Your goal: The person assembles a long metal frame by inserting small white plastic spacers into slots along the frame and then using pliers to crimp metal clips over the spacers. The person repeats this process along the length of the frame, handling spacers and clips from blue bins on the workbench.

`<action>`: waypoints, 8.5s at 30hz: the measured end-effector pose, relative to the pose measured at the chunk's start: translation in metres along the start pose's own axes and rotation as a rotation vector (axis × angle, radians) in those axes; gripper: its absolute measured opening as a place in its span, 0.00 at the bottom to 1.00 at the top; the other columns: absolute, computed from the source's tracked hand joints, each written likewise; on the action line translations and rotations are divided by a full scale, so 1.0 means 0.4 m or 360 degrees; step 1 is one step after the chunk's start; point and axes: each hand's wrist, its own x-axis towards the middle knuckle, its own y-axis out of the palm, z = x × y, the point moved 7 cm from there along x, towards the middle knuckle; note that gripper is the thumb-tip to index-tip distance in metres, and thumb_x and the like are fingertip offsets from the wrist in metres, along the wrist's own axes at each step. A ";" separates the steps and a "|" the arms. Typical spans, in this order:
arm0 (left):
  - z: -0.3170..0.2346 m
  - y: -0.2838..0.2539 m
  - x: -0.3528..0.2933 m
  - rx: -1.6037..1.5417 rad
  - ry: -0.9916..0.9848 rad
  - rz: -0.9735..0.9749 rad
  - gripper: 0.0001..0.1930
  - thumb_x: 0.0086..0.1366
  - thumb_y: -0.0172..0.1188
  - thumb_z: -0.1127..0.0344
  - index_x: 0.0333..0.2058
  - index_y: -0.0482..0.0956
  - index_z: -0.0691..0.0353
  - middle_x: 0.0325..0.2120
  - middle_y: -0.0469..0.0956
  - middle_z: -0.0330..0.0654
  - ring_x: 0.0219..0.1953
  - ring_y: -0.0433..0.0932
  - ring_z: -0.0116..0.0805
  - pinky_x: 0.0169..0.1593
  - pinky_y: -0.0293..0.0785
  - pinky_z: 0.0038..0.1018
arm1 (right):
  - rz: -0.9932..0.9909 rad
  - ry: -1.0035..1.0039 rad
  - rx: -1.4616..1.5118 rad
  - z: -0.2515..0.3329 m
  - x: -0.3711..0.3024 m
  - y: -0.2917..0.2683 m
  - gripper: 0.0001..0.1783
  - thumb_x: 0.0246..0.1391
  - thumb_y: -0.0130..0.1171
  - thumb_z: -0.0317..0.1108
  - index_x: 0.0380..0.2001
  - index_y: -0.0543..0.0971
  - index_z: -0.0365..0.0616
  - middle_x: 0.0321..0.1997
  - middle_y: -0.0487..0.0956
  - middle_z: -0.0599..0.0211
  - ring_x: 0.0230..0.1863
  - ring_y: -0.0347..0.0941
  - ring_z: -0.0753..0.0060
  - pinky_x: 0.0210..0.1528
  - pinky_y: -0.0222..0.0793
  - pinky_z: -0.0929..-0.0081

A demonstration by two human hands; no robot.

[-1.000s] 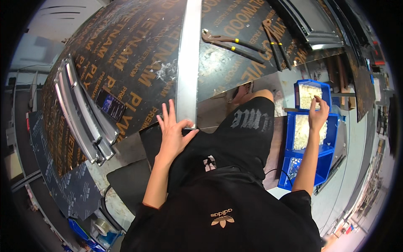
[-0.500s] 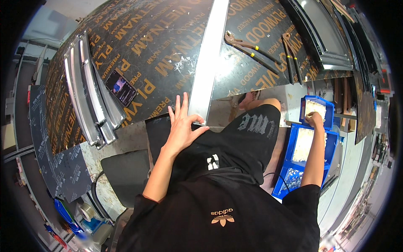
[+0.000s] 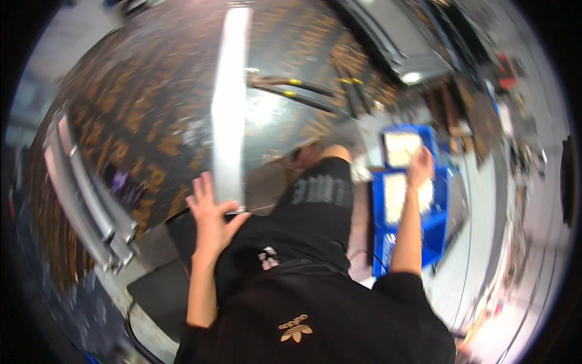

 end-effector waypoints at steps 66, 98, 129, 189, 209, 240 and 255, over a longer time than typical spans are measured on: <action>0.028 0.012 -0.027 -0.0325 0.0120 -0.0293 0.12 0.58 0.79 0.56 0.32 0.86 0.54 0.79 0.52 0.58 0.81 0.47 0.61 0.77 0.33 0.71 | 0.1611 0.0228 0.1378 0.784 -0.383 0.273 0.14 0.79 0.55 0.39 0.56 0.81 0.41 0.41 0.83 0.71 0.40 0.78 0.85 0.35 0.71 0.85; 0.068 0.025 -0.024 -0.0506 0.0176 -0.0382 0.12 0.54 0.81 0.59 0.30 0.85 0.53 0.79 0.56 0.53 0.81 0.52 0.55 0.77 0.38 0.68 | 0.2444 -0.1622 0.0409 1.226 -0.578 0.331 0.06 0.61 0.64 0.33 0.36 0.87 0.44 0.33 0.84 0.49 0.36 0.82 0.41 0.42 0.78 0.52; 0.076 0.003 -0.042 -0.0315 0.0313 -0.0329 0.16 0.58 0.75 0.72 0.41 0.78 0.60 0.76 0.62 0.54 0.79 0.58 0.55 0.76 0.53 0.64 | 0.2125 -0.2178 0.0018 1.174 -0.677 0.300 0.17 0.60 0.70 0.40 0.48 0.80 0.45 0.41 0.81 0.61 0.43 0.83 0.55 0.44 0.79 0.56; -0.066 0.016 0.039 0.0601 0.0374 0.0064 0.10 0.64 0.70 0.66 0.36 0.76 0.61 0.33 0.75 0.43 0.42 0.75 0.47 0.51 0.62 0.42 | 0.0669 0.1228 -0.0588 -0.284 -0.693 -0.385 0.30 0.54 0.73 0.53 0.50 0.85 0.38 0.39 0.88 0.47 0.42 0.87 0.47 0.47 0.80 0.54; -0.050 0.019 0.036 0.0425 0.0413 0.0026 0.12 0.63 0.69 0.66 0.34 0.74 0.63 0.31 0.72 0.44 0.41 0.74 0.48 0.56 0.64 0.45 | 0.0184 0.0908 -0.0563 -0.274 -0.690 -0.465 0.15 0.63 0.66 0.41 0.42 0.87 0.39 0.39 0.90 0.54 0.43 0.88 0.58 0.47 0.80 0.64; -0.170 0.046 0.015 0.0109 0.0317 -0.0099 0.14 0.61 0.74 0.67 0.41 0.80 0.63 0.38 0.80 0.48 0.49 0.80 0.53 0.71 0.65 0.55 | 0.0772 0.0245 0.1229 0.712 -0.439 0.105 0.05 0.69 0.65 0.28 0.43 0.85 0.37 0.51 0.87 0.61 0.47 0.83 0.75 0.51 0.76 0.78; -0.194 -0.032 0.003 -0.0567 0.0455 -0.0451 0.13 0.61 0.75 0.75 0.45 0.87 0.67 0.39 0.87 0.48 0.42 0.85 0.47 0.49 0.79 0.37 | 0.1203 -0.0230 0.1136 0.915 -0.497 0.070 0.08 0.60 0.73 0.23 0.43 0.90 0.37 0.40 0.88 0.62 0.29 0.75 0.83 0.32 0.69 0.82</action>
